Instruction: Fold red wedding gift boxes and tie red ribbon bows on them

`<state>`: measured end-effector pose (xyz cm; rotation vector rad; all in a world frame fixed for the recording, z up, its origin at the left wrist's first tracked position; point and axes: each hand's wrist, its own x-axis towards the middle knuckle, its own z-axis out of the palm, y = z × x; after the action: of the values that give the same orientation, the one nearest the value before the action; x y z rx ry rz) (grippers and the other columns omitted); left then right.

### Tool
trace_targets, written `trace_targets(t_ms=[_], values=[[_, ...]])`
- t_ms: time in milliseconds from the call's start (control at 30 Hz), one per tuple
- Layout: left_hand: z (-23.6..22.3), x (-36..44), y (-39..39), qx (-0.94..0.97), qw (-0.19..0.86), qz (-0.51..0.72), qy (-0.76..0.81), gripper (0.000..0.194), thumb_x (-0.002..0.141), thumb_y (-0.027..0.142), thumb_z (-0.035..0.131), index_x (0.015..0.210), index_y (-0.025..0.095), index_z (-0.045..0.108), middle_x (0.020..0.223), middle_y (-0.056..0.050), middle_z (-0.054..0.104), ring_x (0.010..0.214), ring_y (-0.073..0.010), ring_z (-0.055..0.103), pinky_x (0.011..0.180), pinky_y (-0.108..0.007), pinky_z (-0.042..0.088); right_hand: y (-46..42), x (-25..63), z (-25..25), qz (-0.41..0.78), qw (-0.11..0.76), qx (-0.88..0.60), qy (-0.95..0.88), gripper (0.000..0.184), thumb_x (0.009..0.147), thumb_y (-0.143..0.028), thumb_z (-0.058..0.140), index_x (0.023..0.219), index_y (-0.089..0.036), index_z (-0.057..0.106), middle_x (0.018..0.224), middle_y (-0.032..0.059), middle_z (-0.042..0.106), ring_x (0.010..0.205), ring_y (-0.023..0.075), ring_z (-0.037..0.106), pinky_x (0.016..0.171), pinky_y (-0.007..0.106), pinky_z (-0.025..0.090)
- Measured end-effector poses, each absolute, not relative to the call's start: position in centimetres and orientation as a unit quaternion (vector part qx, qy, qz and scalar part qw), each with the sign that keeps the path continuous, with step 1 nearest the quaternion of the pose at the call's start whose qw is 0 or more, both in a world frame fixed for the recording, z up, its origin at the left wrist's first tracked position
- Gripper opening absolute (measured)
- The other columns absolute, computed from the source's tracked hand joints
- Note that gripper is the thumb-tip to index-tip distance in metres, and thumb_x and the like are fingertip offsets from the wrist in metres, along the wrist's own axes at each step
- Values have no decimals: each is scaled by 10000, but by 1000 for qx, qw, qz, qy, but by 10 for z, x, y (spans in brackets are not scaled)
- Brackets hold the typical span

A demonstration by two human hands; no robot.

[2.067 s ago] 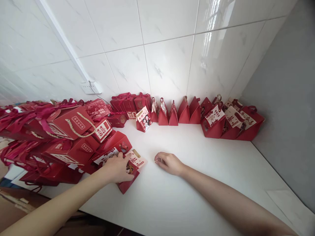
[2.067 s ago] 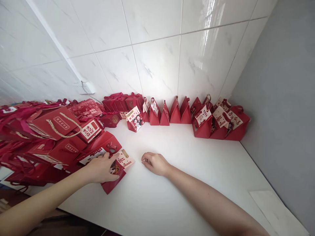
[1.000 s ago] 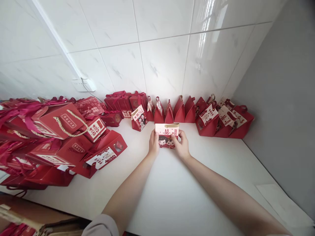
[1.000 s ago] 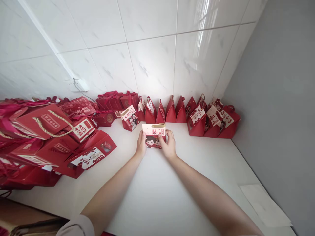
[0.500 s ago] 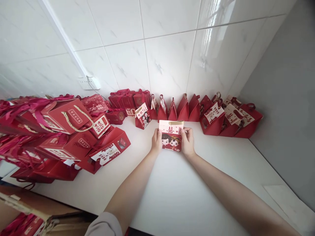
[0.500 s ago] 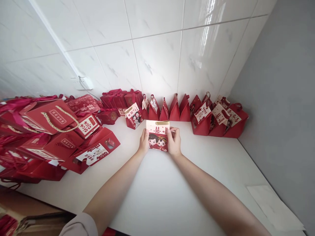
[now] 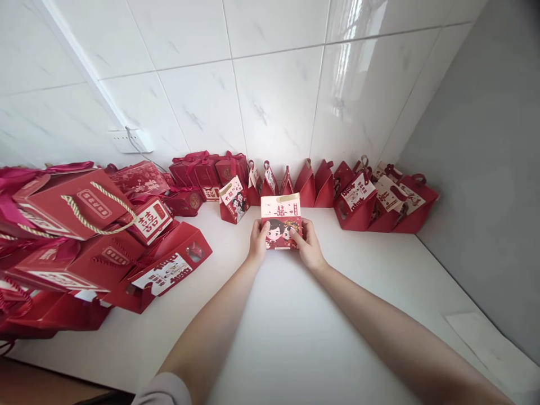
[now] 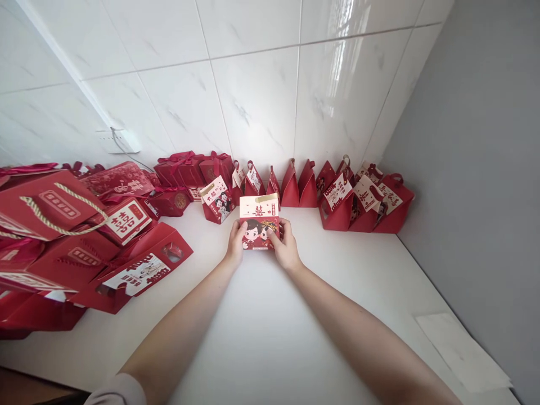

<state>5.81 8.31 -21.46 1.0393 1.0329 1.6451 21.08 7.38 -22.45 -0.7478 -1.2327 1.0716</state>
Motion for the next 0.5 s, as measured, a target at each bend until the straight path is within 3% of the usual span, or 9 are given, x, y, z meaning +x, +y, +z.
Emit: trace_targets(t_ms=[133, 267, 367, 500], values=[[-212, 53, 89, 416, 436, 695, 393, 428, 836, 590, 602, 1020, 215, 511, 965, -32, 656, 855, -188, 654, 746, -309, 525, 75, 209, -222, 438, 666, -331, -506, 394, 921, -498, 613, 1163, -248, 429, 1249, 76, 554, 1131, 227, 566, 980, 393, 475], [-209, 52, 89, 433, 430, 698, 375, 521, 839, 687, 509, 1049, 214, 565, 947, -49, 659, 865, -207, 652, 749, -320, 519, 79, 212, -208, 418, 683, -321, -506, 471, 927, -502, 593, 1282, -249, 413, 1310, 89, 523, 1169, 228, 543, 1012, 391, 447], [-205, 57, 83, 467, 413, 697, 355, 654, 815, 776, 424, 1102, 210, 580, 970, -77, 669, 899, -232, 657, 778, -344, 521, 80, 216, -190, 378, 689, -301, -541, 376, 949, -494, 562, 1205, -226, 497, 1133, 79, 611, 1006, 221, 600, 903, 375, 497], [-201, 63, 75, 531, 390, 660, 362, 594, 757, 678, 624, 1093, 190, 600, 1055, -90, 681, 953, -250, 654, 829, -344, 511, 77, 226, -164, 336, 683, -299, -575, 264, 947, -464, 602, 928, -201, 597, 885, 42, 645, 838, 203, 606, 823, 353, 499]])
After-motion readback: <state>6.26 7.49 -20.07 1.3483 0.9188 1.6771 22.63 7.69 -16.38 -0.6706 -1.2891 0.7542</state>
